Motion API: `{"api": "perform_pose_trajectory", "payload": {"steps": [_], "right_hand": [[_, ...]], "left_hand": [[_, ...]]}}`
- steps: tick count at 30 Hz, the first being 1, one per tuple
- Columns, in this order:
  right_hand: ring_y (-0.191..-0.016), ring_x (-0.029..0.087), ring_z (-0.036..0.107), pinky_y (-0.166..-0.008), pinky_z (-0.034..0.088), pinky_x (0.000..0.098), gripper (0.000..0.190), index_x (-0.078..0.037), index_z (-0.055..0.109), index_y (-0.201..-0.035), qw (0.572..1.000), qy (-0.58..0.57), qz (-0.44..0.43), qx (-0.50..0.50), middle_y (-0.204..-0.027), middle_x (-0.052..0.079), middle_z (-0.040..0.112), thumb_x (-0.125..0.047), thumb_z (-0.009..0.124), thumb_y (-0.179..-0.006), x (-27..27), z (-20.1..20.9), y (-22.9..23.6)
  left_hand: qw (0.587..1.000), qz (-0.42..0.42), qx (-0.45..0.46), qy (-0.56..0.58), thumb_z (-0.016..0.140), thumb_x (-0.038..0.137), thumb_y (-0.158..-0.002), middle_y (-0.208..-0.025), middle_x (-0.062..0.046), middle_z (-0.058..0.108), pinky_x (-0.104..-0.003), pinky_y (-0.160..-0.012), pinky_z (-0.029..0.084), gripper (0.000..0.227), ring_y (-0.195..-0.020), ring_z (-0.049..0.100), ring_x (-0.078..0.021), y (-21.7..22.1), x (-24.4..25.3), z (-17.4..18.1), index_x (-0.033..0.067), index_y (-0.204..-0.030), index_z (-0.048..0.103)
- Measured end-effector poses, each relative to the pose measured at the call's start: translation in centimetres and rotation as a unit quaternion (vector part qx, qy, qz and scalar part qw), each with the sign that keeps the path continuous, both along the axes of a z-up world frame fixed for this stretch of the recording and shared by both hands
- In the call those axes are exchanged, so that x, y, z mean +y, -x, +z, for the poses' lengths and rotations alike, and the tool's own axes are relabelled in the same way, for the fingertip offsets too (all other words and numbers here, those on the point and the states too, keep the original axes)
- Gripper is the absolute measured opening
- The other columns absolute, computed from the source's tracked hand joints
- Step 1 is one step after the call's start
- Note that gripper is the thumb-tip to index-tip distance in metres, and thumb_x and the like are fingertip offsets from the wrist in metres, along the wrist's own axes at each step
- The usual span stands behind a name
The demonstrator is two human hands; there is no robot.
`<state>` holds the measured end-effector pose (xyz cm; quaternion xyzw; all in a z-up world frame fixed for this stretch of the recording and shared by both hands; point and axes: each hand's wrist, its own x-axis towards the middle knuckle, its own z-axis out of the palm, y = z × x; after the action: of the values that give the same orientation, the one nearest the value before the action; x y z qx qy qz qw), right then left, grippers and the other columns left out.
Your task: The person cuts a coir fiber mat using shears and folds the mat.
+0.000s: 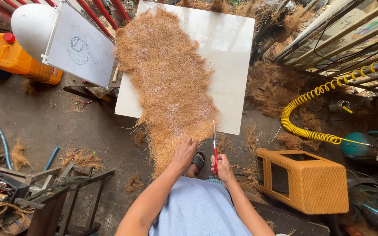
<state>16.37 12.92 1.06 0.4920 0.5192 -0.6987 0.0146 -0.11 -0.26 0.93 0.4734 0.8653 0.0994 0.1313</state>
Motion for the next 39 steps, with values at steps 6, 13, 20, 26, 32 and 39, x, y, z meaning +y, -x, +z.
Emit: {"api": "perform_pose_trajectory", "payload": {"steps": [6, 13, 20, 26, 32, 39], "right_hand": [[-0.060, 0.017, 0.066, -0.054, 0.055, 0.0250, 0.054, -0.004, 0.053, -0.104, 1.000, 0.004, -0.002, 0.003, -0.071, 0.010, 0.062, -0.049, 0.076, -0.086, 0.0, -0.4, -0.1], [-0.060, 0.017, 0.067, -0.054, 0.055, 0.0248, 0.056, -0.003, 0.054, -0.105, 1.000, 0.003, 0.003, -0.001, -0.072, 0.011, 0.062, -0.051, 0.075, -0.086, 0.4, -0.3, 0.1], [-0.057, 0.017, 0.066, -0.051, 0.054, 0.0240, 0.054, -0.004, 0.055, -0.103, 1.000, -0.005, -0.001, 0.003, -0.070, 0.010, 0.062, -0.049, 0.078, -0.084, 0.4, -1.6, -0.1], [-0.055, 0.017, 0.066, -0.050, 0.054, 0.0242, 0.053, -0.002, 0.056, -0.103, 1.000, -0.011, 0.005, -0.001, -0.069, 0.012, 0.063, -0.046, 0.079, -0.084, 0.4, 0.0, -0.1], [-0.055, 0.018, 0.066, -0.049, 0.055, 0.0252, 0.052, 0.000, 0.055, -0.104, 1.000, -0.010, 0.006, 0.003, -0.069, 0.012, 0.063, -0.041, 0.080, -0.084, 0.4, -0.2, -0.6], [-0.061, 0.013, 0.052, -0.057, 0.052, 0.0272, 0.026, -0.009, 0.047, -0.096, 1.000, 0.016, 0.024, -0.003, -0.072, 0.006, 0.056, -0.024, 0.067, -0.093, 0.4, 2.3, 0.5]], "left_hand": [[1.000, -0.001, 0.003, 0.008, 0.053, 0.012, -0.090, -0.093, -0.002, 0.053, -0.037, -0.070, 0.050, 0.026, -0.085, 0.065, -0.0234, 0.2, 0.1, 0.9, 0.0191, -0.114, 0.061], [1.000, 0.001, -0.002, 0.008, 0.053, 0.013, -0.091, -0.093, -0.003, 0.054, -0.037, -0.070, 0.050, 0.024, -0.085, 0.065, -0.0239, 0.3, 0.3, 1.5, 0.0183, -0.113, 0.061], [1.000, -0.002, -0.001, 0.020, 0.051, 0.014, -0.092, -0.094, -0.001, 0.054, -0.036, -0.072, 0.051, 0.026, -0.086, 0.065, -0.0223, 0.2, 0.3, 2.4, 0.0201, -0.116, 0.061], [1.000, -0.004, 0.010, 0.023, 0.053, 0.015, -0.092, -0.095, -0.001, 0.053, -0.036, -0.072, 0.051, 0.027, -0.088, 0.064, -0.0215, 0.1, 0.1, -0.1, 0.0217, -0.116, 0.061], [0.999, -0.007, 0.010, 0.035, 0.058, 0.016, -0.087, -0.098, -0.002, 0.054, -0.037, -0.074, 0.049, 0.034, -0.091, 0.062, -0.0227, 0.1, 0.3, 1.7, 0.0214, -0.121, 0.058], [0.972, -0.039, -0.063, 0.223, 0.046, -0.013, -0.076, -0.164, -0.015, -0.018, -0.046, -0.123, -0.003, 0.102, -0.151, -0.013, -0.0294, 1.3, 5.0, 6.7, 0.0096, -0.158, -0.010]]}}
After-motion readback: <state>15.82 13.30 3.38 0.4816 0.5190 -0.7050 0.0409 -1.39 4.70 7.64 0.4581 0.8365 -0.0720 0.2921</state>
